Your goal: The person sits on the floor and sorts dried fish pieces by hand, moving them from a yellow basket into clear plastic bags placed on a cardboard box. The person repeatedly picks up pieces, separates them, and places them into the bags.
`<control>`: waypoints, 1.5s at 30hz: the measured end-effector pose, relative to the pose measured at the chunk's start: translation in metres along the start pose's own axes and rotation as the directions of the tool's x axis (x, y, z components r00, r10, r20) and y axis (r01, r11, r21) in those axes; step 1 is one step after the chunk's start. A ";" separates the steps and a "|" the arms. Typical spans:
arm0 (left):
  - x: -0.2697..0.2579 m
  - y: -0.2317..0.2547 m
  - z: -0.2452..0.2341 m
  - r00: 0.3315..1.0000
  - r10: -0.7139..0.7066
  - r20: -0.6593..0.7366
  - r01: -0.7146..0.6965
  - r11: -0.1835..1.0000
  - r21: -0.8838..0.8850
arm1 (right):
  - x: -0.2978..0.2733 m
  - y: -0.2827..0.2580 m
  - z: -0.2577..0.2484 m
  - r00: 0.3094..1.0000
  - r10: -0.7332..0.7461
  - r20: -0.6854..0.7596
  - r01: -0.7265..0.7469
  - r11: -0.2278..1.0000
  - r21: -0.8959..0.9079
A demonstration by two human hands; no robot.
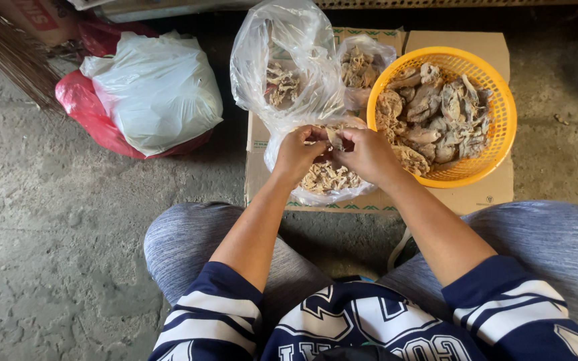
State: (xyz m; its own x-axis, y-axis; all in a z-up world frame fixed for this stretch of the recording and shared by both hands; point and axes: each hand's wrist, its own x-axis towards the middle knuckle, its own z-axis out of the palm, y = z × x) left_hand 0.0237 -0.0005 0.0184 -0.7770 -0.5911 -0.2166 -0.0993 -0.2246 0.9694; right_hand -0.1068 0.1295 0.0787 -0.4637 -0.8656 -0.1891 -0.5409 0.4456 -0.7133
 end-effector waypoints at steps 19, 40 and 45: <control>-0.011 0.022 0.011 0.995 0.074 -0.070 -0.067 0.992 0.108 | -0.019 -0.007 0.006 0.732 -0.617 -0.289 0.483 0.769 -0.419; -0.009 0.010 0.006 0.999 -0.018 -0.030 0.018 1.000 -0.003 | 0.009 0.016 -0.007 0.982 -0.185 -0.042 0.189 0.927 0.325; -0.009 0.011 0.001 1.000 0.021 -0.013 -0.019 0.994 0.104 | -0.001 0.006 0.000 0.978 -0.199 -0.056 0.182 0.958 -0.222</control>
State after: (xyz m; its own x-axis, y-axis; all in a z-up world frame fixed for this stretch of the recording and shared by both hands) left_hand 0.0284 0.0032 0.0308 -0.7708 -0.6056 -0.1979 -0.1484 -0.1314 0.9802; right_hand -0.1096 0.1334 0.0747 -0.3853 -0.9228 -0.0058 -0.7581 0.3201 -0.5682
